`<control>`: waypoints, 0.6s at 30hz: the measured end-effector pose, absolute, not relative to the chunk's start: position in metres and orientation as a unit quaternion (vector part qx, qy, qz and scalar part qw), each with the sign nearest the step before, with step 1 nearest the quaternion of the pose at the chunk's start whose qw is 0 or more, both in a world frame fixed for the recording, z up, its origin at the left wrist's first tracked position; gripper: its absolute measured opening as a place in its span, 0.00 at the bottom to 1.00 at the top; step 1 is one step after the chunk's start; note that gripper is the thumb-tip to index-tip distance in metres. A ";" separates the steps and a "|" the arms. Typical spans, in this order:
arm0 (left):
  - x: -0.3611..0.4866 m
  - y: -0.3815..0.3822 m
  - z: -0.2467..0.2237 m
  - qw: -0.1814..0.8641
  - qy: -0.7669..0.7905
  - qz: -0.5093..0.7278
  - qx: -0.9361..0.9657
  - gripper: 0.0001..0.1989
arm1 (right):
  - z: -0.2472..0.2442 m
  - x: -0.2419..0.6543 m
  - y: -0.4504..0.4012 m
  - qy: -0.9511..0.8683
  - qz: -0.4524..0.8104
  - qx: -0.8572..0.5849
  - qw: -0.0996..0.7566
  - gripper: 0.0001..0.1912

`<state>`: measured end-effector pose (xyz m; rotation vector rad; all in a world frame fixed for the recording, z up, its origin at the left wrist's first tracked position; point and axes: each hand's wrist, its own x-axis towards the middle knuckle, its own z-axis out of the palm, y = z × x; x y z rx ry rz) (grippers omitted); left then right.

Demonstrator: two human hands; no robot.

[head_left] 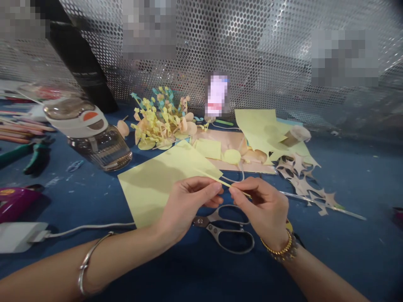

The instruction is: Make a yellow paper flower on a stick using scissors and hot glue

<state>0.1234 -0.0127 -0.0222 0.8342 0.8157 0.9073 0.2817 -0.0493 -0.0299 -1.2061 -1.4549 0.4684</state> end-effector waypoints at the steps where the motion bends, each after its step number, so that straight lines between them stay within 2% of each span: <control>1: 0.124 -0.013 -0.022 0.739 0.372 0.414 0.378 0.04 | -0.030 0.282 -0.049 -0.623 0.189 -0.512 0.560 0.06; 6: 0.124 -0.013 -0.022 0.739 0.376 0.418 0.371 0.04 | -0.031 0.281 -0.050 -0.640 0.150 -0.520 0.546 0.05; 18: 0.125 -0.016 -0.019 0.744 0.380 0.418 0.357 0.05 | -0.031 0.280 -0.052 -0.647 0.154 -0.508 0.547 0.05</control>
